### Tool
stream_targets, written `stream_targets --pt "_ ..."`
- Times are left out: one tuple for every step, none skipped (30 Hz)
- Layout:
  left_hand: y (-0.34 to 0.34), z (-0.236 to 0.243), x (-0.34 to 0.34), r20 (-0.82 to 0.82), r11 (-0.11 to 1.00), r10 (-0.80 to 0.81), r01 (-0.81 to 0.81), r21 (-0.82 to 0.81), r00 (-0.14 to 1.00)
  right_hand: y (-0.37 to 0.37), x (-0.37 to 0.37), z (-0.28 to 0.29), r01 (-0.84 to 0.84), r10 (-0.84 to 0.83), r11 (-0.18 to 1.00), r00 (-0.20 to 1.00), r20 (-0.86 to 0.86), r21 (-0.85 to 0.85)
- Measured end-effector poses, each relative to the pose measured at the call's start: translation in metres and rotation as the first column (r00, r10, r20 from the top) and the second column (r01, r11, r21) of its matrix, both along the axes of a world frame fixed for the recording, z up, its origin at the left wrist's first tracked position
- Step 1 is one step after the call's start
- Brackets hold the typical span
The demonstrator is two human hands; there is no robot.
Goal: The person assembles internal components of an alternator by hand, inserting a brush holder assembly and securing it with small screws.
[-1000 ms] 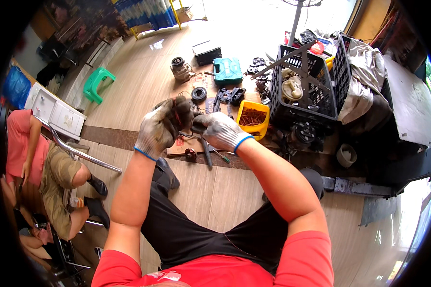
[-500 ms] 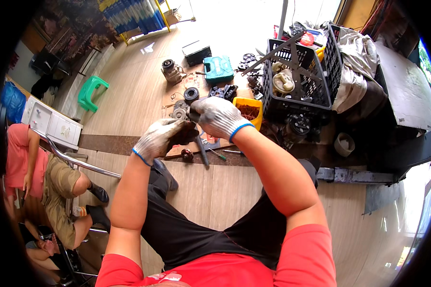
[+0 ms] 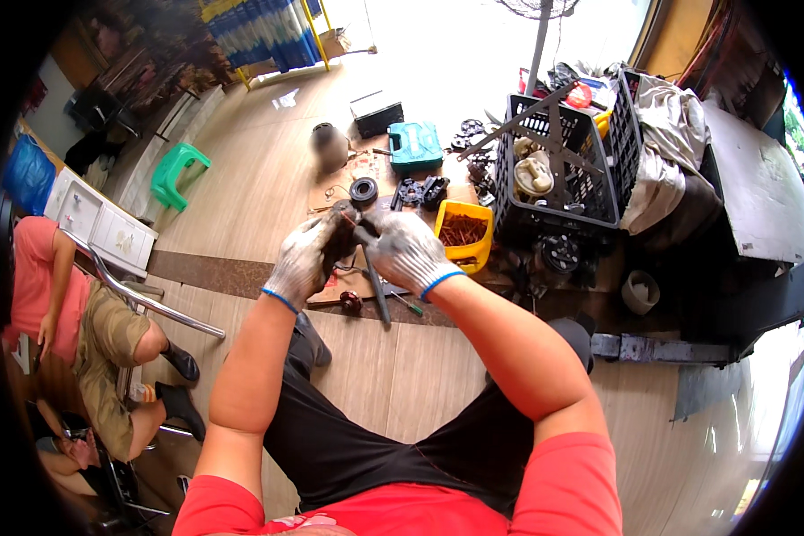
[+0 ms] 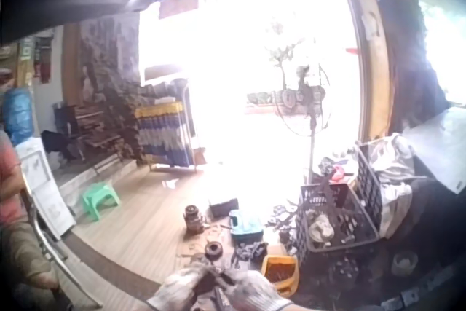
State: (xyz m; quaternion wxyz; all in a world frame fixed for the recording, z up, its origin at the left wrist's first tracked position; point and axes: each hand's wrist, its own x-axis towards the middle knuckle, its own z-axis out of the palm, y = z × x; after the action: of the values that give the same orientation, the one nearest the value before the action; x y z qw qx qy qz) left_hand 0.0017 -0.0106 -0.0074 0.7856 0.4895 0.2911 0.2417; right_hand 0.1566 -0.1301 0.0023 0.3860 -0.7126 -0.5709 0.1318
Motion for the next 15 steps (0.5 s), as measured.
stream_targets --pt "-0.002 0.004 0.002 0.061 0.999 0.029 -0.027 -0.041 0.998 0.000 -0.004 -0.003 -0.016 0.016 1.000 0.999 -0.032 0.027" --pt "-0.003 0.006 0.003 0.121 0.995 0.060 -0.051 -0.083 0.991 -0.001 -0.006 -0.005 -0.015 0.015 1.000 1.000 -0.004 -0.009" --pt "-0.002 0.006 0.002 0.175 0.989 0.093 -0.071 -0.129 0.980 -0.002 -0.010 -0.007 -0.055 0.054 0.998 0.998 0.024 0.038" --pt "0.002 0.003 0.003 0.227 0.981 0.128 -0.088 -0.175 0.965 -0.003 -0.012 -0.010 -0.096 0.092 0.992 0.994 0.053 0.083" --pt "0.006 0.000 0.003 0.278 0.970 0.164 -0.103 -0.222 0.947 -0.003 -0.014 -0.012 -0.138 0.128 0.982 0.988 0.083 0.127" --pt "0.006 0.001 0.005 0.312 0.965 0.199 -0.131 -0.227 0.929 -0.004 -0.017 -0.010 -0.124 0.122 0.988 0.992 0.029 0.096" --pt "0.006 0.003 0.005 0.309 0.959 0.221 -0.150 -0.239 0.925 -0.004 -0.018 -0.010 -0.115 0.116 0.991 0.993 -0.006 0.065" --pt "0.006 0.005 0.004 0.306 0.953 0.243 -0.168 -0.251 0.920 -0.004 -0.019 -0.010 -0.107 0.108 0.994 0.993 -0.040 0.033" --pt "0.005 0.010 0.005 0.302 0.947 0.263 -0.186 -0.262 0.916 -0.004 -0.020 -0.010 -0.098 0.097 0.995 0.992 -0.074 0.001" --pt "0.007 0.010 0.004 0.295 0.946 0.258 -0.178 -0.272 0.920 -0.004 -0.020 -0.013 -0.087 0.086 0.996 0.993 -0.080 -0.020" --pt "0.007 0.010 0.002 0.313 0.948 0.242 -0.156 -0.276 0.918 -0.003 -0.020 -0.017 -0.077 0.073 0.996 0.994 -0.085 -0.041" --pt "0.007 0.012 0.000 0.332 0.951 0.227 -0.134 -0.280 0.915 -0.003 -0.020 -0.019 -0.066 0.061 0.996 0.994 -0.088 -0.062" --pt "0.007 0.013 -0.002 0.352 0.953 0.211 -0.111 -0.283 0.912 -0.003 -0.019 -0.020 -0.085 0.081 0.995 0.994 -0.078 -0.051" --pt "0.007 0.014 -0.002 0.363 0.956 0.191 -0.089 -0.280 0.912 -0.003 -0.018 -0.021 -0.104 0.101 0.994 0.993 -0.068 -0.041" --pt "0.007 0.015 -0.005 0.371 0.958 0.176 -0.072 -0.278 0.912 -0.002 -0.018 -0.019 -0.126 0.124 0.991 0.990 -0.061 -0.032"
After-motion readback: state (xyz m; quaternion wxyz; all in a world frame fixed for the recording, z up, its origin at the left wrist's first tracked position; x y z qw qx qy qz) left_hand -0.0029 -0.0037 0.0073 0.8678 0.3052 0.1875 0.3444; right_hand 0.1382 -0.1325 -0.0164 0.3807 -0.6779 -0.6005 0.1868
